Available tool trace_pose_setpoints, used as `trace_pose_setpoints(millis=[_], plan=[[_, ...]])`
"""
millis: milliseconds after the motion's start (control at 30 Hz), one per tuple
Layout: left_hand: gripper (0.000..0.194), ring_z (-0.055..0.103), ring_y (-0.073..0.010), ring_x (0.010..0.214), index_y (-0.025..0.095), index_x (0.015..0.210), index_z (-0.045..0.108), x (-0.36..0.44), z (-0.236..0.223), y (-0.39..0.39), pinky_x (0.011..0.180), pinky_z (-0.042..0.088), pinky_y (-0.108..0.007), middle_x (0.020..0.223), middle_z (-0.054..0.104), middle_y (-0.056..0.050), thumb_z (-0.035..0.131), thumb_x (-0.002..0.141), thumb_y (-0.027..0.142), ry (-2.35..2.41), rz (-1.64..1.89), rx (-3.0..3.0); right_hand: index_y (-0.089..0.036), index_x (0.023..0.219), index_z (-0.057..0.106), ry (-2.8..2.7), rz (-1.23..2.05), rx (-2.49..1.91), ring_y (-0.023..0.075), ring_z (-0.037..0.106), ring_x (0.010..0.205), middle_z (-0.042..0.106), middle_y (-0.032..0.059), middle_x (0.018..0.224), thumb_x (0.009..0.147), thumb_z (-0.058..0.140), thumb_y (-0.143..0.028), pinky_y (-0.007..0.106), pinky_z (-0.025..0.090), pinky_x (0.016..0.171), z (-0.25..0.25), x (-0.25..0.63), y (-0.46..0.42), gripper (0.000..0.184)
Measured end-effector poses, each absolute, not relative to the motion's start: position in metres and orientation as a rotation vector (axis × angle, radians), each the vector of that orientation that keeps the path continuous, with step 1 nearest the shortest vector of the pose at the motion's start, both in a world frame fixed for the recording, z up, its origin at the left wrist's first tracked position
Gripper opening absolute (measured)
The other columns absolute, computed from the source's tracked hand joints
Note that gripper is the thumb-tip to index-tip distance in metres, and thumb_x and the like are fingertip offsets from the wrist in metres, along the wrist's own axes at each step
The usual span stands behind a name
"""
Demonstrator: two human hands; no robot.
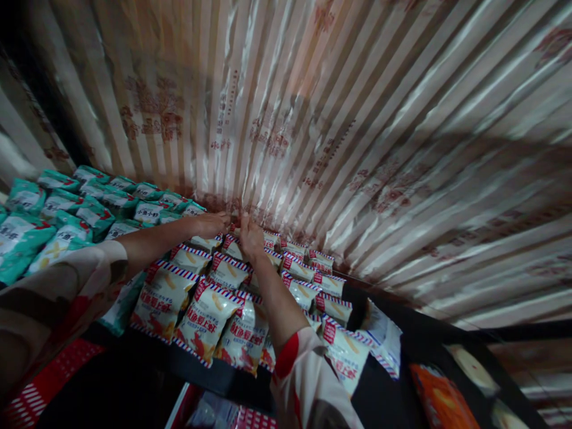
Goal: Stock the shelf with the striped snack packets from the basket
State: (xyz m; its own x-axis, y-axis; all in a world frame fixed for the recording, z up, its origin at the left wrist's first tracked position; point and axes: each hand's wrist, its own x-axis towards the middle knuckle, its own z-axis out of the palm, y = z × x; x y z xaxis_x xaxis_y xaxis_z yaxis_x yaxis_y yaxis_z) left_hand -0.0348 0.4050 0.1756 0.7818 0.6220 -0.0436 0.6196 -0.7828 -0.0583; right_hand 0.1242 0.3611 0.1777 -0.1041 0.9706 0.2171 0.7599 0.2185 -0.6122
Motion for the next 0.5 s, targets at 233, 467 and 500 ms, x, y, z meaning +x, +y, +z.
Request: trace_pose_setpoints(millis=[233,467,500], plan=[[0.021,0.049,-0.0201,0.092,0.021,0.076,0.07,-0.042,0.168,0.41,0.08,0.038,-0.027,0.092,0.064,-0.007,0.053,0.071,0.009,-0.976,0.119,-2.944,-0.016,0.103,0.065,-1.94,0.465,-1.674,0.0174,0.063,0.096,0.07,0.0118,0.097,0.095,0.009,-0.044,0.028,0.045,0.086,0.171,0.128,0.358,0.063],[0.022,0.05,-0.0204,0.09,0.022,0.076,0.07,-0.045,0.162,0.416,0.079,0.037,-0.028,0.091,0.065,-0.007,0.054,0.068,0.008,-1.004,0.077,-2.965,-0.015,0.097,0.067,-1.865,0.535,-1.655,0.0186,0.064,0.094,0.07,0.0122,0.094,0.094,0.012,-0.047,0.029,0.045,0.086,0.17,0.131,0.355,0.063],[0.024,0.051,-0.0207,0.091,0.022,0.077,0.07,-0.045,0.162,0.416,0.079,0.037,-0.028,0.093,0.065,-0.007,0.054,0.068,0.007,-0.996,0.053,-2.976,-0.015,0.096,0.067,-1.862,0.533,-1.658,0.0186,0.064,0.093,0.07,0.0116,0.093,0.094,0.012,-0.048,0.029,0.045,0.086,0.17,0.132,0.355,0.064]])
